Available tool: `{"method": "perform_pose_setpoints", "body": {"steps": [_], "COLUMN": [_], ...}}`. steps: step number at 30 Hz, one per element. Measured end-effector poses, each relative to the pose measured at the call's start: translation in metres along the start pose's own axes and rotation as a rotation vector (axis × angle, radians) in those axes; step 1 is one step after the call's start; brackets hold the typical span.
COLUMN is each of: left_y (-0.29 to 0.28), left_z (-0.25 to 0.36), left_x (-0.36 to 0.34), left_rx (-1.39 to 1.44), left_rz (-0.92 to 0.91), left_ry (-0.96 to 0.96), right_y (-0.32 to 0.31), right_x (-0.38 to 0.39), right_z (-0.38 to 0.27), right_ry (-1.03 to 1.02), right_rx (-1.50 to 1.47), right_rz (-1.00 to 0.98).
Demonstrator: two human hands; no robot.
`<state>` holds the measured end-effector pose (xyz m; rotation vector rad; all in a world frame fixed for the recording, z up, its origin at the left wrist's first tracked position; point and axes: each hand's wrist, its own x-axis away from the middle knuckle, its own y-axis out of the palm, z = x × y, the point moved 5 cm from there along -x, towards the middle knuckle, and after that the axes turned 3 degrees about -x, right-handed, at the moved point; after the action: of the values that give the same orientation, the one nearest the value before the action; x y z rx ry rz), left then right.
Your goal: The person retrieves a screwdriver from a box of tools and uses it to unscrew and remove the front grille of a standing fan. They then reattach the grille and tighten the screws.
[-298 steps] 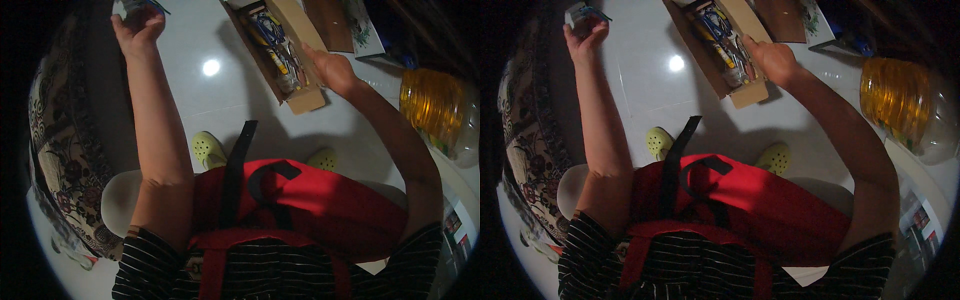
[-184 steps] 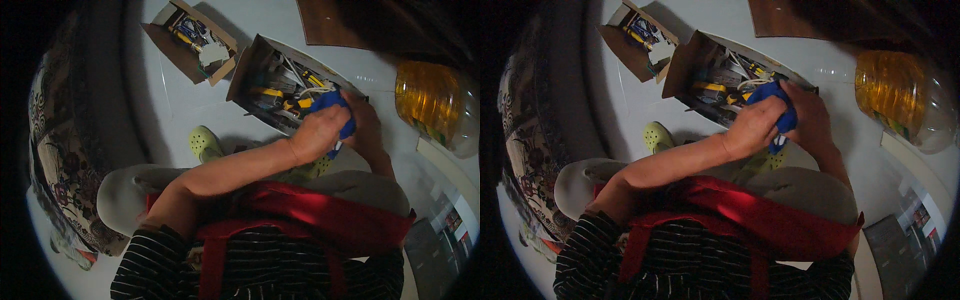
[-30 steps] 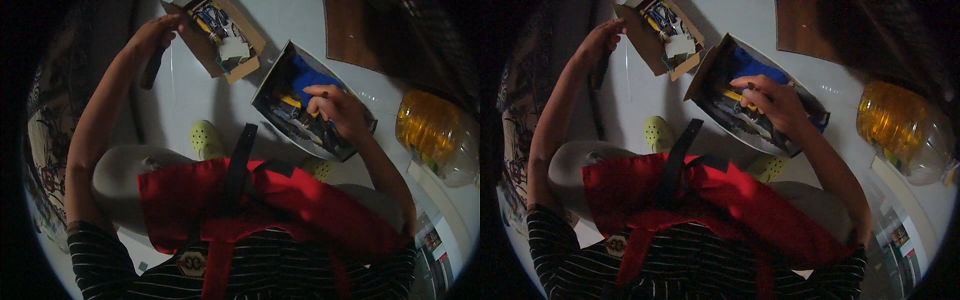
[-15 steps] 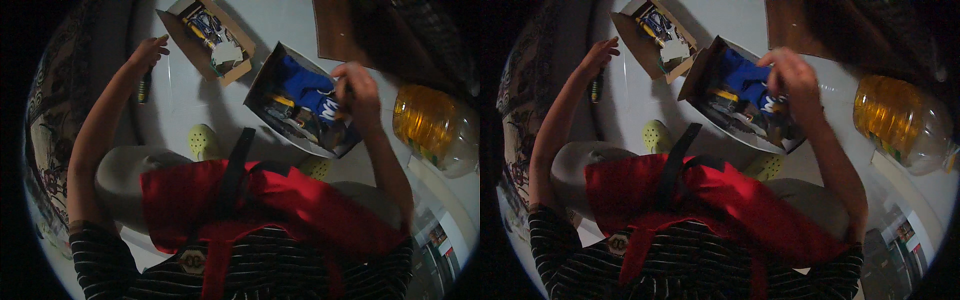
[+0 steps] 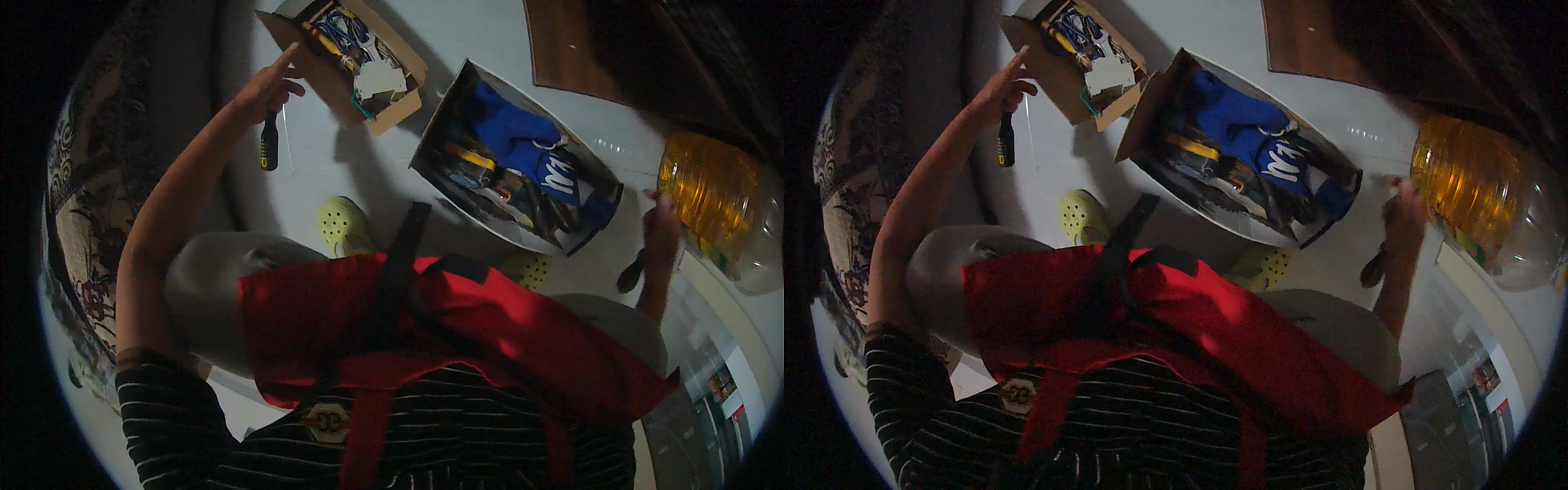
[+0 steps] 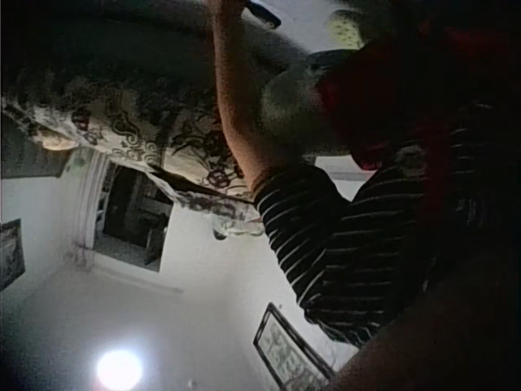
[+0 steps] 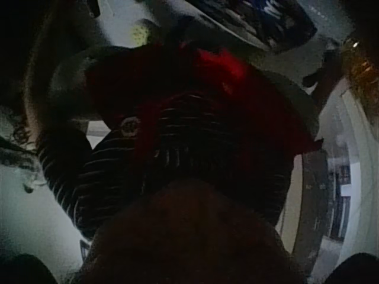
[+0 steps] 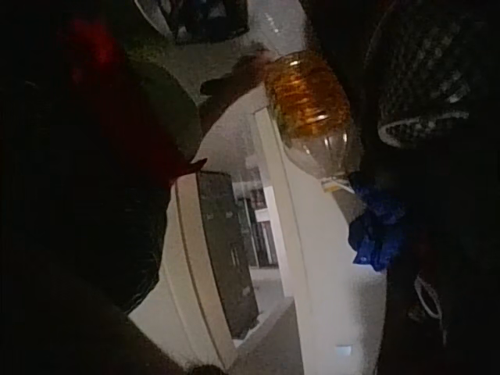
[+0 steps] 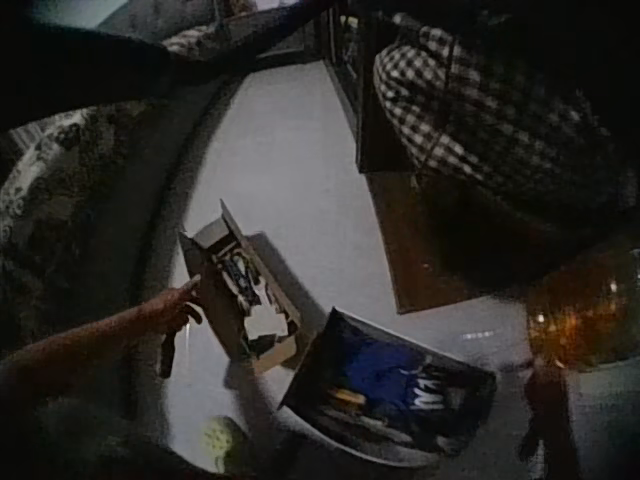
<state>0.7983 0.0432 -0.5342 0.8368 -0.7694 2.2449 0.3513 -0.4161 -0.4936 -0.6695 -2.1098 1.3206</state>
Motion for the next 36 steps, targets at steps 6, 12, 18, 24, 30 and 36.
{"method": "perform_pose_setpoints", "body": {"steps": [6,12,18,24,30,36], "left_y": [0.010,0.022,0.026,0.066,0.179,0.209], "left_z": [-0.006,-0.016,0.006,0.067,0.120,0.107], "left_x": [-0.010,-0.032,-0.003,0.074,0.094,0.084], "left_rx": [-0.082,-0.010,-0.325,-0.580,-0.851,-1.549], "left_rz": [-0.117,-0.163,-0.183,-0.508,-0.469,-0.508], "left_ry": [0.041,-0.120,-0.160,-0.118,0.180,1.031], "right_y": [0.067,0.077,0.071,0.077,0.108,0.112], "right_x": [0.063,0.070,0.068,0.061,0.061,0.060], "right_z": [-0.014,-0.011,-0.022,-0.039,-0.004,-0.010], "right_ry": [0.441,0.514,0.630,0.357,0.313,0.393], "right_rx": [-0.568,-0.751,-0.812,-1.105,-0.989,-0.620], "right_rz": [-0.197,-0.250,-0.329,-0.376,-0.370,-0.188]}}
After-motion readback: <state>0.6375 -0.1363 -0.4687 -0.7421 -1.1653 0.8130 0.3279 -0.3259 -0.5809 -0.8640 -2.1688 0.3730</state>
